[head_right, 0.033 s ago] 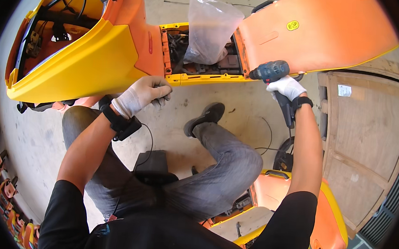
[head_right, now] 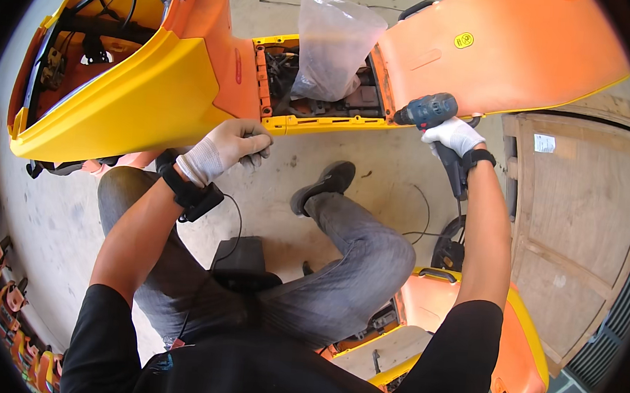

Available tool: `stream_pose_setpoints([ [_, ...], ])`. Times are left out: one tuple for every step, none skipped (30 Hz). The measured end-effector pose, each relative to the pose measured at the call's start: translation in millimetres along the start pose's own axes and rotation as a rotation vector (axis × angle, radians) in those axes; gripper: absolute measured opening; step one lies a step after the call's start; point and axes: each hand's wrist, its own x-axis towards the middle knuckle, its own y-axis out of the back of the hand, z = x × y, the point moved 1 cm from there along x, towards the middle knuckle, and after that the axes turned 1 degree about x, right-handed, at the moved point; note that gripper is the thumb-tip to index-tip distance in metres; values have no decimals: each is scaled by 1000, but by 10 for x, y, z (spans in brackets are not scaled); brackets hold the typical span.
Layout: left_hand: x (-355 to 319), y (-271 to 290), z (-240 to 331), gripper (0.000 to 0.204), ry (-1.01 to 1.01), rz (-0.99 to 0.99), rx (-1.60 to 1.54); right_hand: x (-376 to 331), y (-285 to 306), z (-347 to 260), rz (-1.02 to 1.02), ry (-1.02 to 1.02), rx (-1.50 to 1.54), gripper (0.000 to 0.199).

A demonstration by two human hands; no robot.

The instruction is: The person uses a cordless impact driver to fasten screws into the yellow plastic body of a scooter. They work on the side panel and the front section, securing the components to the frame while seated on a rolling stool.

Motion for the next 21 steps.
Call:
stream_pose_setpoints([
  [-9, -6, 12, 24, 2, -4, -10, 23, 17, -24, 1, -16, -22, 21],
  [-22, -8, 46, 24, 5, -8, -20, 62, 42, -45, 3, -66, -68, 21],
  [-31, -10, 75, 24, 7, -14, -29, 63, 58, -59, 11, -89, -53, 21],
  [-38, -5, 79, 24, 11, -13, -28, 74, 53, -126, 8, -111, -90, 22],
  [-40, -1, 80, 24, 16, -13, -27, 85, 47, -190, 7, -133, -128, 22],
  [-43, 6, 83, 24, 20, -14, -26, 81, 39, -260, 2, -149, -147, 21],
  [-57, 12, 100, 24, 19, -21, -42, 64, 36, -327, -1, -167, -167, 21],
  [-77, 17, 121, 24, 17, -28, -58, 65, 31, -358, -5, -185, -186, 20],
  [-91, 23, 133, 24, 16, -35, -74, 92, 27, -352, -6, -194, -203, 20],
  [-91, 32, 139, 24, 15, -34, -73, 117, 36, -340, -3, -204, -219, 20],
  [-89, 43, 140, 24, 15, -32, -72, 128, 46, -327, -1, -214, -236, 20],
  [-85, 51, 142, 24, 15, -30, -72, 121, 57, -312, 3, -215, -236, 20],
  [-83, 58, 144, 24, 14, -30, -68, 121, 62, -295, 5, -214, -236, 19],
  [-79, 62, 146, 24, 14, -30, -65, 123, 59, -289, 8, -212, -235, 19],
  [-76, 65, 148, 24, 14, -30, -62, 131, 64, -302, -5, -210, -247, 20],
  [-72, 62, 150, 24, 20, -37, -64, 126, 73, -332, -18, -210, -256, 22],
  [-69, 58, 151, 23, 25, -45, -66, 131, 78, -350, -30, -211, -266, 24],
  [-66, 51, 151, 23, 31, -53, -69, 151, 80, -349, -31, -202, -287, 23],
  [-72, 41, 155, 23, 29, -53, -76, 179, 85, -355, -31, -187, -307, 22],
  [-80, 27, 158, 23, 27, -53, -83, 192, 84, -365, -30, -173, -328, 22],
  [-89, 13, 165, 23, 25, -53, -90, 192, 86, -378, -26, -178, -348, 20],
])
